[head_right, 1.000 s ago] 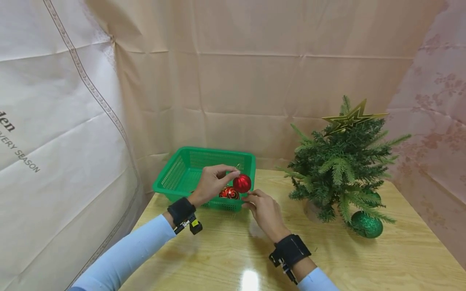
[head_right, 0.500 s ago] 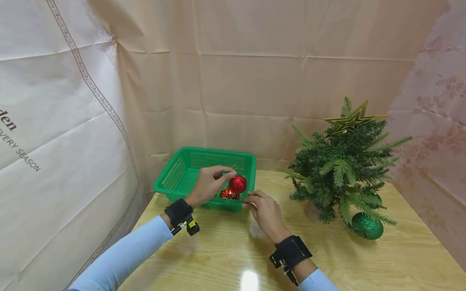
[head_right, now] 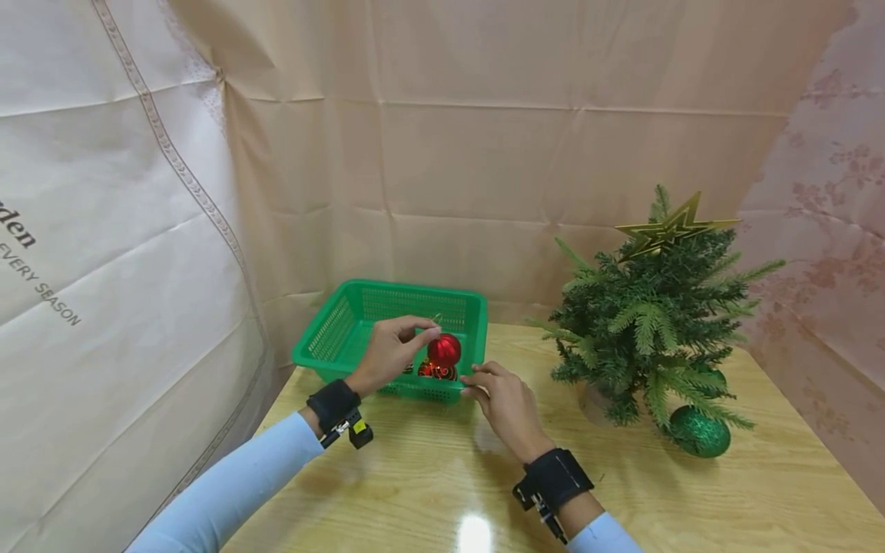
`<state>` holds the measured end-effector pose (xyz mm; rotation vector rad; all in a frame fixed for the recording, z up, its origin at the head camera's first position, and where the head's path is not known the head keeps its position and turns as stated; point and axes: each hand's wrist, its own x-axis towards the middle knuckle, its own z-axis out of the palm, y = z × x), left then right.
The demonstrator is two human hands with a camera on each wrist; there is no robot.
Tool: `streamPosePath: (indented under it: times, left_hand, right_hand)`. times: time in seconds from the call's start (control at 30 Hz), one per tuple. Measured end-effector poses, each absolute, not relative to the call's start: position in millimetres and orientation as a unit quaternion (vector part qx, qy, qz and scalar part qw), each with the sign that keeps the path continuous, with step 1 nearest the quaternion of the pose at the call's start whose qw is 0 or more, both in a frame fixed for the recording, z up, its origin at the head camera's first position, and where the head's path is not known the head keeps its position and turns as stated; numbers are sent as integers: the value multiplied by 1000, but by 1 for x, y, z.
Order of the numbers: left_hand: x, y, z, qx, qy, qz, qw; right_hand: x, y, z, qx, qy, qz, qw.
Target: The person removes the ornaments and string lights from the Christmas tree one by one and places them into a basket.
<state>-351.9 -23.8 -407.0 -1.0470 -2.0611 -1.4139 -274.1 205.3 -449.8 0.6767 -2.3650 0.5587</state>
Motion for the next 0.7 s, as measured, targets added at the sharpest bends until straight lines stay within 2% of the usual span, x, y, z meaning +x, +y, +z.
streamPosePath:
  times: [0.4,0.7]
  left_hand:
    - [-357,-39,-415,-362,-750,-512,211]
    - [-360,-51,-420,-361,-751,-504,230]
  right_hand:
    - [-272,206,-449,248,-899,218,288]
    - [-272,205,-448,249,-896,216,298]
